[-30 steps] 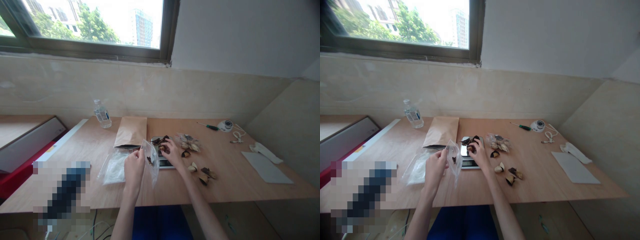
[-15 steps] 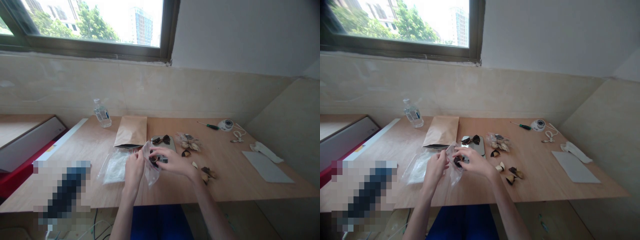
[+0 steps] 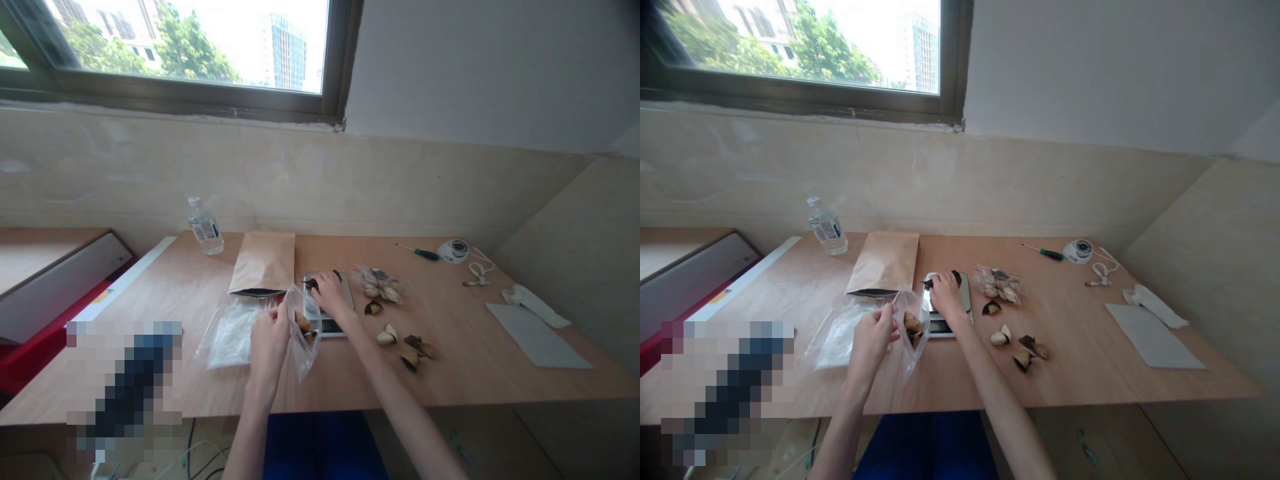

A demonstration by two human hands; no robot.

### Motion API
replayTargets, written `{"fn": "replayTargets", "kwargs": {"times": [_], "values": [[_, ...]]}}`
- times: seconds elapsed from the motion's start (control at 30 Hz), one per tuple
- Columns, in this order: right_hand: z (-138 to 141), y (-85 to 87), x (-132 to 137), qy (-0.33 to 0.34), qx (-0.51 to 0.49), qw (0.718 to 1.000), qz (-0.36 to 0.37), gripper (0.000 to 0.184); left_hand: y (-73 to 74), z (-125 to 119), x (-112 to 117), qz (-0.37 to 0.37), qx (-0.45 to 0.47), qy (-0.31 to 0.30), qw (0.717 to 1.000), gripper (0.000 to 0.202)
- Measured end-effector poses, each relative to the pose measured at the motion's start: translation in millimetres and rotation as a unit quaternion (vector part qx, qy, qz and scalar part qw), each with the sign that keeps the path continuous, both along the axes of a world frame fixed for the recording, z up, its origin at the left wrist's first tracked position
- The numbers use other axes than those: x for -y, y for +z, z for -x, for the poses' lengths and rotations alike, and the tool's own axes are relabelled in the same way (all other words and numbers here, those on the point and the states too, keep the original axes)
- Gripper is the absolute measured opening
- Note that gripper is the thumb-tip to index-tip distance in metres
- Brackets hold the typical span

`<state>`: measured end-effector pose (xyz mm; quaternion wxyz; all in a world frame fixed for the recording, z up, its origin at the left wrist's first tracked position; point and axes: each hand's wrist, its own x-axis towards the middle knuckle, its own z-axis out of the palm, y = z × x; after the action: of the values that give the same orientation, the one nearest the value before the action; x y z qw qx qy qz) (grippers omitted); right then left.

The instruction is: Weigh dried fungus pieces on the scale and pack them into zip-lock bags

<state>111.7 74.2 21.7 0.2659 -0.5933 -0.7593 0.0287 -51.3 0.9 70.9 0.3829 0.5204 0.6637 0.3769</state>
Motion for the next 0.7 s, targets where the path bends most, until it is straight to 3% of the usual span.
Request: {"fn": "replayTargets", "kwargs": {"times": [0.13, 0.23, 0.37, 0.5, 0.6, 0.7], "values": [[5, -0.9, 2, -0.034, -0.011, 0.999, -0.024, 0.021, 0.6, 0, 0, 0.007, 0.02, -0.002, 1.0, 0.041], [4, 9.3, 8, -0.06, -0.136, 0.988, -0.037, 0.018, 2.2, 0, -2, 0.023, 0.045, -0.001, 0.999, 0.037], [7, 36.4, 20, -0.051, -0.391, 0.919, 0.009, 0.018, -1.6, 0, -5, 0.035, 0.094, 0.006, 0.995, 0.032], [16, 63.9, 39, -0.015, -0.507, 0.861, 0.047, 0.026, -7.1, -1, -8, 0.041, 0.125, 0.002, 0.991, 0.032], [25, 72.7, 52, -0.004, -0.495, 0.865, 0.078, 0.027, -4.2, -3, -8, 0.049, 0.152, -0.002, 0.987, 0.033], [28, 75.1, 60, 0.023, -0.422, 0.902, 0.089, 0.026, 2.5, -3, -7, 0.062, 0.181, 0.003, 0.982, 0.03]]}}
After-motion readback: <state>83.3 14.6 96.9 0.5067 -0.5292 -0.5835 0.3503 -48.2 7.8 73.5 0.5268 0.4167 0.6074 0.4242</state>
